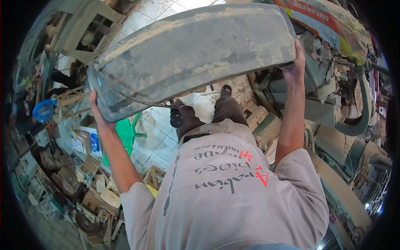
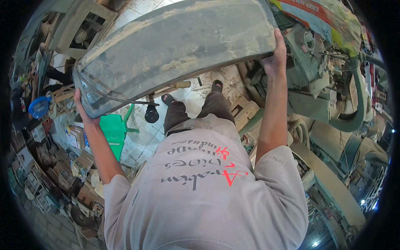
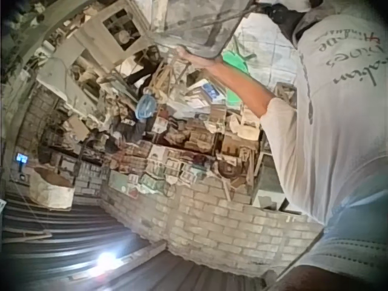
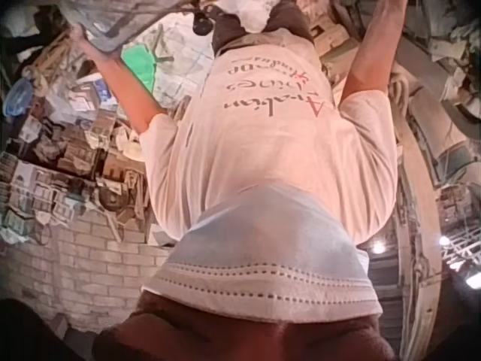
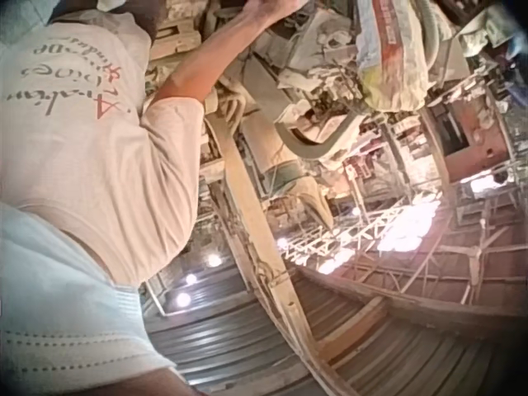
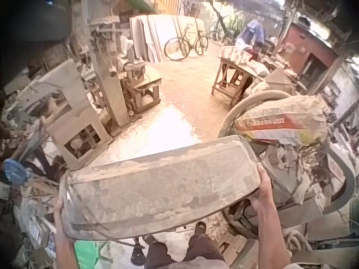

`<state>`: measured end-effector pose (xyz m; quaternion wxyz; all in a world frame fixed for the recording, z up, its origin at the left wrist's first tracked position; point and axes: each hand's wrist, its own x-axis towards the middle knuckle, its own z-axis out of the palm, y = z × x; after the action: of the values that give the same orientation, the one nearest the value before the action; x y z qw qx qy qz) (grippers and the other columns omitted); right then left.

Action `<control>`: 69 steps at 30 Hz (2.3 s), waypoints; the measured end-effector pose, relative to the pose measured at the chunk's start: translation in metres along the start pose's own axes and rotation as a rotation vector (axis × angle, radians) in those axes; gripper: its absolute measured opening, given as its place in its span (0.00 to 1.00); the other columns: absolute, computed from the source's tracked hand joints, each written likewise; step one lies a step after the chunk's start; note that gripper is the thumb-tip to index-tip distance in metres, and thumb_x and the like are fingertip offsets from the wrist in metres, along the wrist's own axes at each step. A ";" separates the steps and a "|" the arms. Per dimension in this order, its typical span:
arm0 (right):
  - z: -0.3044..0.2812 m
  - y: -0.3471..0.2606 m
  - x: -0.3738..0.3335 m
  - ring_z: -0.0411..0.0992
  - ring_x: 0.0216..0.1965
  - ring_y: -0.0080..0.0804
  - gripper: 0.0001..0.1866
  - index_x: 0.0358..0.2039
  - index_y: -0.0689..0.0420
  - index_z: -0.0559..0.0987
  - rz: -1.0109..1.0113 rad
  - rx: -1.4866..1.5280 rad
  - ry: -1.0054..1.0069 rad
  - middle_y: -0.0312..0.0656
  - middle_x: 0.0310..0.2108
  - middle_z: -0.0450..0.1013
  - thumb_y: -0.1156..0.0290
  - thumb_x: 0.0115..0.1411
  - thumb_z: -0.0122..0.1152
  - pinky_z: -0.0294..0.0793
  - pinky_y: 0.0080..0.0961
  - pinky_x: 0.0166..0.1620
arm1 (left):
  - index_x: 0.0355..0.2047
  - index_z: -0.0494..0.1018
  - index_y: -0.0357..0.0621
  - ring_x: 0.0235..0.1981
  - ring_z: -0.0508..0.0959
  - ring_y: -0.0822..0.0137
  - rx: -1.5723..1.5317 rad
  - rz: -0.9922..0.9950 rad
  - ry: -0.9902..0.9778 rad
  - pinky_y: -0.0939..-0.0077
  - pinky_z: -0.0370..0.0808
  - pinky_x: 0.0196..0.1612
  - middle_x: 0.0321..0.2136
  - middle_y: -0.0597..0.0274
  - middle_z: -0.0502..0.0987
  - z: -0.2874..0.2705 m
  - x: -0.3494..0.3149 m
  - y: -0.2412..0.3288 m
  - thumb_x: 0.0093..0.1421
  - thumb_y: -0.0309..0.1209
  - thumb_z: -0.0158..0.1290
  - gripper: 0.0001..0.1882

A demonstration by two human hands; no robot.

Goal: The person handles various pieces of wood and a heavy metal box in a cluttered workshop. They pick up a wooden board, inspect it, and move it around before placing it down. They also lift and carry a heavy metal box with pink straps, moving it across the room.

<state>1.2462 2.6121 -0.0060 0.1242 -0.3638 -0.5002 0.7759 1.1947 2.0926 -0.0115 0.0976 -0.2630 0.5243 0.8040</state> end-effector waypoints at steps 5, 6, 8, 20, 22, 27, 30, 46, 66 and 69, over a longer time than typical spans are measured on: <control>-0.019 -0.018 0.041 0.69 0.46 0.32 0.24 0.49 0.54 0.70 -0.010 -0.072 -0.094 0.38 0.44 0.71 0.51 0.59 0.49 0.68 0.36 0.48 | 0.52 0.63 0.45 0.47 0.69 0.59 -0.070 0.039 0.085 0.64 0.68 0.48 0.47 0.57 0.69 0.013 -0.051 -0.039 0.56 0.51 0.45 0.29; -0.018 -0.018 0.052 0.71 0.43 0.31 0.24 0.47 0.55 0.72 -0.019 -0.056 -0.134 0.39 0.43 0.72 0.51 0.57 0.52 0.70 0.34 0.46 | 0.52 0.63 0.45 0.47 0.69 0.59 -0.089 0.059 0.111 0.64 0.68 0.48 0.47 0.57 0.69 0.017 -0.067 -0.052 0.56 0.51 0.45 0.30; -0.017 -0.036 0.061 0.72 0.42 0.30 0.24 0.46 0.55 0.72 0.004 -0.170 -0.088 0.39 0.42 0.72 0.50 0.56 0.53 0.72 0.34 0.45 | 0.55 0.61 0.44 0.50 0.67 0.58 -0.082 0.062 0.140 0.61 0.66 0.51 0.50 0.58 0.67 0.036 -0.100 -0.070 0.56 0.53 0.43 0.33; 0.012 -0.070 0.100 0.71 0.29 0.30 0.23 0.36 0.57 0.74 0.045 -0.342 -0.365 0.37 0.28 0.72 0.49 0.52 0.58 0.71 0.25 0.34 | 0.60 0.52 0.48 0.55 0.63 0.56 -0.318 0.195 0.299 0.57 0.61 0.56 0.56 0.59 0.60 0.102 -0.255 -0.207 0.56 0.55 0.41 0.36; 0.017 -0.066 0.100 0.70 0.24 0.29 0.21 0.31 0.54 0.74 0.040 -0.392 -0.399 0.37 0.24 0.70 0.47 0.51 0.58 0.70 0.26 0.29 | 0.60 0.52 0.48 0.55 0.63 0.57 -0.314 0.243 0.309 0.57 0.61 0.56 0.56 0.59 0.60 0.103 -0.266 -0.216 0.56 0.55 0.41 0.37; -0.006 -0.062 0.143 0.68 0.21 0.28 0.20 0.29 0.52 0.74 0.065 -0.473 -0.499 0.36 0.21 0.68 0.46 0.52 0.56 0.68 0.27 0.25 | 0.60 0.52 0.47 0.55 0.63 0.57 -0.297 0.238 0.288 0.58 0.61 0.56 0.56 0.59 0.60 0.098 -0.263 -0.210 0.55 0.56 0.40 0.37; 0.013 -0.069 0.077 0.69 0.24 0.29 0.21 0.30 0.52 0.75 0.036 -0.410 -0.348 0.35 0.23 0.70 0.46 0.52 0.57 0.69 0.27 0.28 | 0.60 0.53 0.47 0.55 0.63 0.57 -0.282 0.239 0.269 0.59 0.61 0.55 0.55 0.59 0.61 0.092 -0.259 -0.209 0.55 0.56 0.41 0.37; -0.085 -0.062 0.107 0.73 0.39 0.27 0.29 0.45 0.54 0.73 0.002 -0.325 -0.306 0.36 0.38 0.74 0.46 0.50 0.60 0.74 0.30 0.41 | 0.58 0.55 0.47 0.52 0.65 0.58 -0.282 0.111 0.152 0.59 0.64 0.52 0.53 0.59 0.63 0.088 -0.249 -0.202 0.56 0.54 0.40 0.34; -0.203 -0.059 0.016 0.65 0.52 0.32 0.25 0.54 0.55 0.65 0.035 -0.044 -0.196 0.40 0.52 0.65 0.54 0.61 0.48 0.63 0.33 0.54 | 0.55 0.57 0.38 0.48 0.69 0.60 -0.225 -0.133 -0.039 0.67 0.66 0.52 0.48 0.54 0.67 0.046 -0.236 -0.201 0.55 0.51 0.44 0.34; -0.190 -0.062 0.022 0.64 0.52 0.34 0.26 0.55 0.55 0.64 0.007 -0.036 -0.113 0.40 0.53 0.65 0.54 0.61 0.48 0.63 0.34 0.55 | 0.60 0.48 0.37 0.53 0.63 0.62 -0.189 -0.089 -0.126 0.69 0.61 0.56 0.53 0.52 0.61 0.041 -0.221 -0.207 0.55 0.48 0.47 0.39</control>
<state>1.3510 2.7834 -0.0062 0.0863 -0.3233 -0.5189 0.7866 1.4573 2.2448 -0.0468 0.1405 -0.2430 0.4267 0.8597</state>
